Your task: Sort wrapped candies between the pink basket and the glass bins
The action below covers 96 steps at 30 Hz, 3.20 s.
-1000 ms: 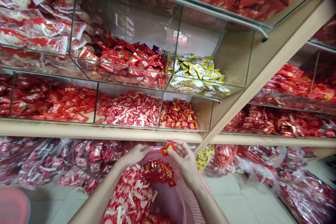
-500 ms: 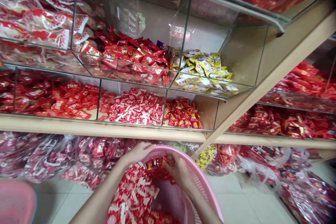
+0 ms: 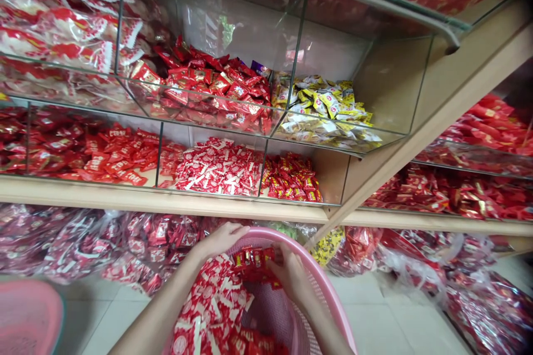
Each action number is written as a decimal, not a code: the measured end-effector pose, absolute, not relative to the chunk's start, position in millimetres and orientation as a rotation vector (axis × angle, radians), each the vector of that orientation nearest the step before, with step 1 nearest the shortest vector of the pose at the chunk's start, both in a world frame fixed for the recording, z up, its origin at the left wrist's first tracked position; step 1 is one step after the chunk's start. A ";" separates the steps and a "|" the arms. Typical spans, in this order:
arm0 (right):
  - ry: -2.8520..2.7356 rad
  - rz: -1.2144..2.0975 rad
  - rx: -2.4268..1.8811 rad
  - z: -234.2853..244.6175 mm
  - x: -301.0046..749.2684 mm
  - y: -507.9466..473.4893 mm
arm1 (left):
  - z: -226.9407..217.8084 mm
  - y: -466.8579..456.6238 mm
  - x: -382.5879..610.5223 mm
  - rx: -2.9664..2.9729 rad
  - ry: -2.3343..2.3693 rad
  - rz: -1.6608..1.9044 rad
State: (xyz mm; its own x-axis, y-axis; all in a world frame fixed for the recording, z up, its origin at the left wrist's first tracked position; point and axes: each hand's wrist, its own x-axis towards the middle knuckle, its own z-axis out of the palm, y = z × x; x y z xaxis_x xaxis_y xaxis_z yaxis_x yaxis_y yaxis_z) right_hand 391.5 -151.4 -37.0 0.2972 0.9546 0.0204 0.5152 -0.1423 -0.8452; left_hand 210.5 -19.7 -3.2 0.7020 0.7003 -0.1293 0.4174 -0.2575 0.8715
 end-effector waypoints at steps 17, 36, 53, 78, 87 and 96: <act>-1.575 0.378 -2.140 -29.3 380.8 -157.4 | -3.1 -21.1 210.0 1.903 0.877 0.347; -1.632 0.304 -2.094 -30.9 376.0 -150.5 | -9.6 -16.3 210.6 1.945 0.873 0.349; -1.539 0.253 -1.913 20.0 374.8 -144.4 | -19.7 -9.8 211.9 1.945 0.885 0.363; -1.589 0.111 -2.585 132.8 427.6 -31.9 | -12.0 -11.9 208.0 1.879 0.885 0.362; -1.567 0.338 -2.307 138.4 452.8 -28.5 | -11.7 -12.6 207.5 1.896 0.891 0.370; -1.670 0.350 -2.082 138.2 447.5 -24.3 | -12.3 -13.3 207.6 1.876 0.890 0.386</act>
